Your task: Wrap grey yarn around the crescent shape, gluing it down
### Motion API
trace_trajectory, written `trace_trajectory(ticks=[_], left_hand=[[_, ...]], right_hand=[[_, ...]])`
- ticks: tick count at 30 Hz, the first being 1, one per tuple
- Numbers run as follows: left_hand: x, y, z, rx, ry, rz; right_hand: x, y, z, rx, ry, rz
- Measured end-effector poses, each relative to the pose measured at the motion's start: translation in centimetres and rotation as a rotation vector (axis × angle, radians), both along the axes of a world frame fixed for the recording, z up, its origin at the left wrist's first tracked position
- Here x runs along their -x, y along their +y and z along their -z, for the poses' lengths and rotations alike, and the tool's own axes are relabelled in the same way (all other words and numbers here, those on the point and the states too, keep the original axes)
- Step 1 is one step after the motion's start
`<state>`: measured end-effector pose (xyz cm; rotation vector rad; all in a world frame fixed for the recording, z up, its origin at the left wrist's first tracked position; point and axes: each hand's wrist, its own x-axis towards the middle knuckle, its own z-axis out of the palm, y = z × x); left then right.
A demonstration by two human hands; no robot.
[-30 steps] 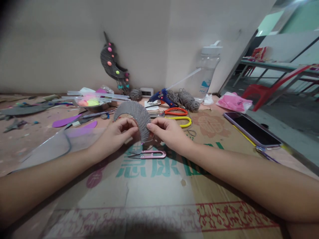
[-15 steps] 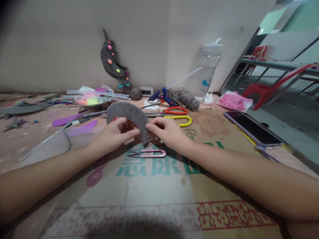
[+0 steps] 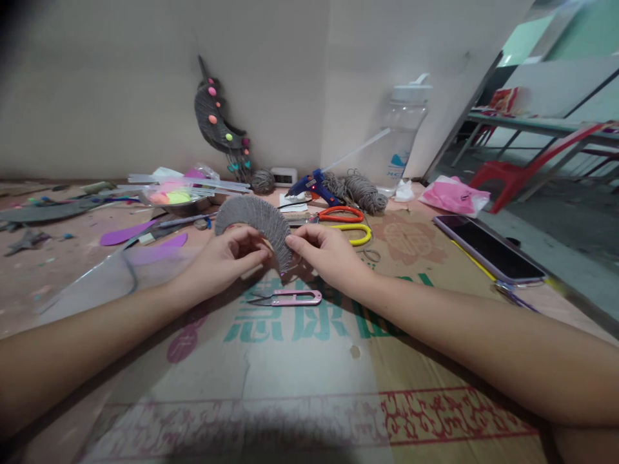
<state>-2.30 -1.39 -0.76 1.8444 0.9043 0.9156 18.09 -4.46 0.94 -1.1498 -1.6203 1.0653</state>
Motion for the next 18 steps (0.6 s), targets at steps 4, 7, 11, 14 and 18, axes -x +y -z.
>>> trace_trajectory(ticks=[4,7,11,14,18], left_hand=[[0.02,0.06,-0.09,-0.009,-0.009,0.02],[0.05,-0.01,-0.15,-0.023,0.009,0.004],[0.1,-0.08,-0.08,-0.037,0.054,-0.037],[0.03,-0.14,-0.18,-0.047,0.053,-0.056],[-0.07,-0.47,-0.89,-0.019,0.089,-0.051]], right_hand=[[0.0,0.03,0.0,0.005,-0.002,-0.002],[0.04,0.05,-0.04,-0.012,-0.004,0.0],[-0.03,0.14,0.03,-0.02,-0.003,-0.011],[-0.13,0.25,0.25,-0.036,-0.013,-0.02],[0.02,0.32,0.59,-0.075,-0.088,-0.026]])
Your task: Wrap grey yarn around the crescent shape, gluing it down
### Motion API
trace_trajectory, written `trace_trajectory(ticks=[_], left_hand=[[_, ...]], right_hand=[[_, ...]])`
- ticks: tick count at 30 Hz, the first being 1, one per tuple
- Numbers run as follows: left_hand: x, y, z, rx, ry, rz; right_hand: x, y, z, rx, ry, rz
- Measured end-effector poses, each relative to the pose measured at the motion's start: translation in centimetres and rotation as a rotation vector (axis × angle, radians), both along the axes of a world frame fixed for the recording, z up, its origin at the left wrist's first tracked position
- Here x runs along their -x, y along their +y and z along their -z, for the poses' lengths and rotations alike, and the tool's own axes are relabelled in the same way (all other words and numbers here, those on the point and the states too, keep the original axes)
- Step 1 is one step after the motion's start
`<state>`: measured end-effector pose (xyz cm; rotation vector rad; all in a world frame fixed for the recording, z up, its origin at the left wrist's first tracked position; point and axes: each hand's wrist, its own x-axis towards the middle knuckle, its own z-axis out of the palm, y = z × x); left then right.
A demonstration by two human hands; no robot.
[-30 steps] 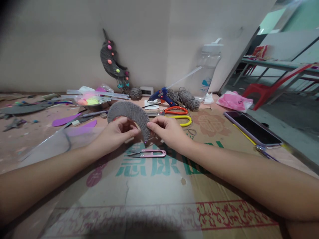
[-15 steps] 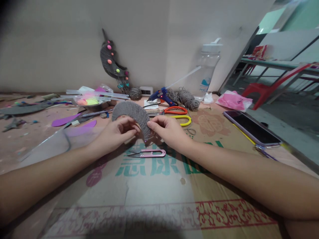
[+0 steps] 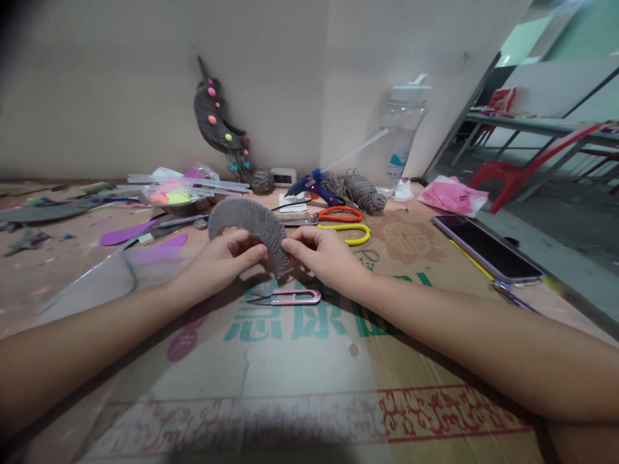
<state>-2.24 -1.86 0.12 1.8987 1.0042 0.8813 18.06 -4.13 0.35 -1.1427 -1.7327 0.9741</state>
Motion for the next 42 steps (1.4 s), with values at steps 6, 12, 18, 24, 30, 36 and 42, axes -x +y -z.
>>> trace_trajectory(ticks=[6,12,18,24,30,36,42], left_hand=[[0.6,0.1,-0.3,-0.088,0.182,-0.104],[0.9,0.6,-0.1,-0.164,0.207,-0.303],[0.6,0.7,-0.2,-0.116,0.163,-0.306],[0.7,1.2,0.5,-0.081,0.077,-0.288],[0.8,1.2,0.5,0.006,-0.016,-0.282],[0.8,1.3,0.6,0.056,-0.087,-0.256],[0.8,1.5,1.1,0.122,-0.185,-0.199]], right_hand=[[-0.3,-0.2,-0.6,-0.26,-0.142,0.02],[-1.5,-2.3,-1.6,-0.613,-0.609,-0.266],[-0.4,-4.1,-0.6,-0.778,-0.916,-0.386],[-0.3,-4.0,-0.7,-0.795,-0.82,-0.494],[-1.3,-3.3,-1.0,-0.751,-0.636,-0.351],[-2.7,-1.3,-1.1,-0.625,-0.85,-0.132],[-2.2,-1.1,-0.3,-0.615,-0.879,-0.15]])
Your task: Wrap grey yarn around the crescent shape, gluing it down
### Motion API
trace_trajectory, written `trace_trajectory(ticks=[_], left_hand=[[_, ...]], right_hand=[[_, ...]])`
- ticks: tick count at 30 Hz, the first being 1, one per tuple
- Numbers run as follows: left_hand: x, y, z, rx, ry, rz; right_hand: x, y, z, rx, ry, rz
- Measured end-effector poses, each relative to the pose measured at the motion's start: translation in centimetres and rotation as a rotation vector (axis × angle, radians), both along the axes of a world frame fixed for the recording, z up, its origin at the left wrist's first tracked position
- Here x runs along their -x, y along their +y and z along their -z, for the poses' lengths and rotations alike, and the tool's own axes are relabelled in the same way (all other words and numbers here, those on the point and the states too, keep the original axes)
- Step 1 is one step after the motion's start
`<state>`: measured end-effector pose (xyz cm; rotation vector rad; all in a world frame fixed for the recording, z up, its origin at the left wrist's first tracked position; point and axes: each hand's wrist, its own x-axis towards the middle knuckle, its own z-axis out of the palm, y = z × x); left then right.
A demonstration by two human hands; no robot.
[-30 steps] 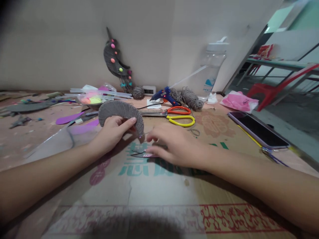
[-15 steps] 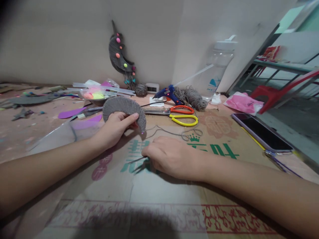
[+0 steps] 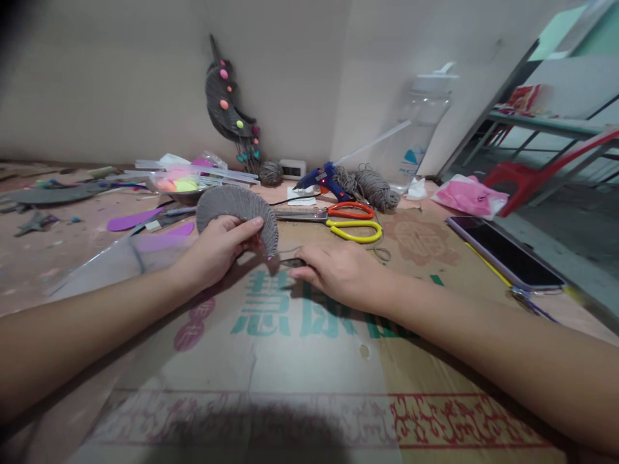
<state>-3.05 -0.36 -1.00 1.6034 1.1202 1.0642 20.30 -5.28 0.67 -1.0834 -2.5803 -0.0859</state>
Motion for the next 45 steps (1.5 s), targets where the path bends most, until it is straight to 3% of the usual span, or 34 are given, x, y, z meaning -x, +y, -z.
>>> trace_trajectory(ticks=[9,25,37,45], left_hand=[[-0.3,-0.3,-0.3,0.08,-0.065,0.124],[-0.4,-0.2,0.0,0.108,-0.089,0.195],[-0.4,-0.4,-0.2,0.078,-0.022,0.151],[-0.3,-0.4,-0.3,-0.021,0.113,-0.014]], right_hand=[[0.9,0.3,1.1,0.008,0.068,-0.024],[1.1,0.6,1.6,0.001,0.074,-0.032],[1.1,0.6,1.5,-0.013,0.06,-0.053],[0.5,-0.3,0.4,0.035,0.17,0.03]])
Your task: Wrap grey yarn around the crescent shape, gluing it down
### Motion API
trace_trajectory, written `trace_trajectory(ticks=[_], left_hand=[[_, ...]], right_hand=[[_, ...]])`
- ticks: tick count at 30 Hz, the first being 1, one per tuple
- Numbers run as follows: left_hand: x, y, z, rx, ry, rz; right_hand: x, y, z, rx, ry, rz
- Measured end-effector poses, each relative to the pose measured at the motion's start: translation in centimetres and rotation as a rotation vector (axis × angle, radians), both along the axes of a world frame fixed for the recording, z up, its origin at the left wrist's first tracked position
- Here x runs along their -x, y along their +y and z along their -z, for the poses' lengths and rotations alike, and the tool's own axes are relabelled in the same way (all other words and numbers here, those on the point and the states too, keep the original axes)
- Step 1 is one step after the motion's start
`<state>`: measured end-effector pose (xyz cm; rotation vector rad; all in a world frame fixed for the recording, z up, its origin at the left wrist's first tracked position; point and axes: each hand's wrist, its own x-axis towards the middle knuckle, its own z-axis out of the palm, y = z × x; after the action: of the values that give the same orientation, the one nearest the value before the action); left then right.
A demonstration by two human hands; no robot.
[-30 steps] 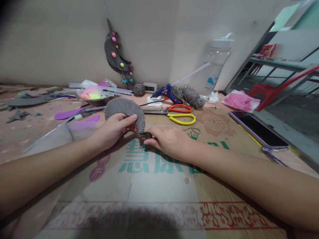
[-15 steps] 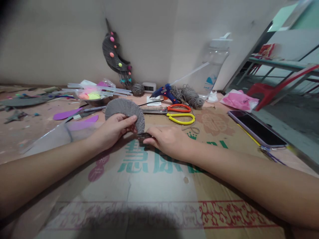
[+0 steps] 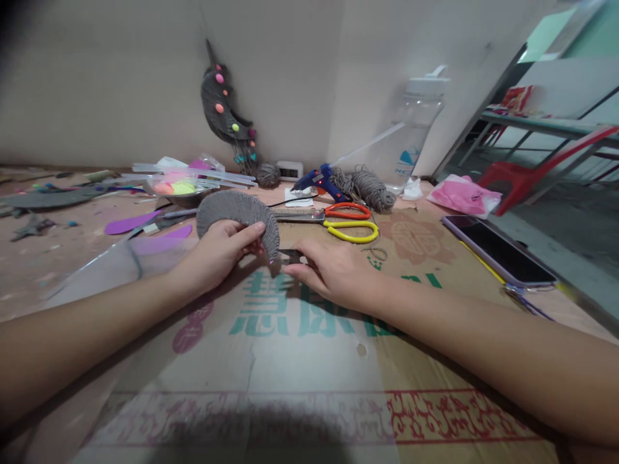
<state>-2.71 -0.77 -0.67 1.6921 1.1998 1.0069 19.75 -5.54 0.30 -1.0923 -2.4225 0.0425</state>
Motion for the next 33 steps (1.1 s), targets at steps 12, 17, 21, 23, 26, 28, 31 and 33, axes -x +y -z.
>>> trace_trajectory(ticks=[12,17,21,23,26,28,31,33], left_hand=[[0.0,-2.0,-2.0,-0.125,0.372,-0.187],[0.0,-2.3,-1.8,-0.161,0.315,-0.164],[0.1,-2.3,-1.7,-0.179,0.309,-0.162],[0.1,-2.4,-1.7,-0.199,0.322,-0.164],[0.0,-2.5,-1.7,-0.222,0.342,-0.172],[0.0,-2.5,-1.7,-0.223,0.334,-0.158],[0.0,-2.6,-1.8,-0.224,0.313,-0.138],[0.0,-2.6,-1.9,-0.231,0.314,-0.134]], right_hand=[[1.4,-1.9,-0.8,0.211,-0.155,-0.01],[1.5,-0.8,-0.3,0.231,-0.106,0.115],[1.4,-0.1,0.2,0.252,0.005,0.076],[1.5,0.1,0.4,0.262,0.05,0.05],[1.6,0.1,0.6,0.267,0.091,0.039],[1.7,0.1,0.6,0.268,0.1,0.048],[1.7,0.1,0.5,0.265,0.093,0.063],[1.7,0.1,0.4,0.266,0.09,0.066]])
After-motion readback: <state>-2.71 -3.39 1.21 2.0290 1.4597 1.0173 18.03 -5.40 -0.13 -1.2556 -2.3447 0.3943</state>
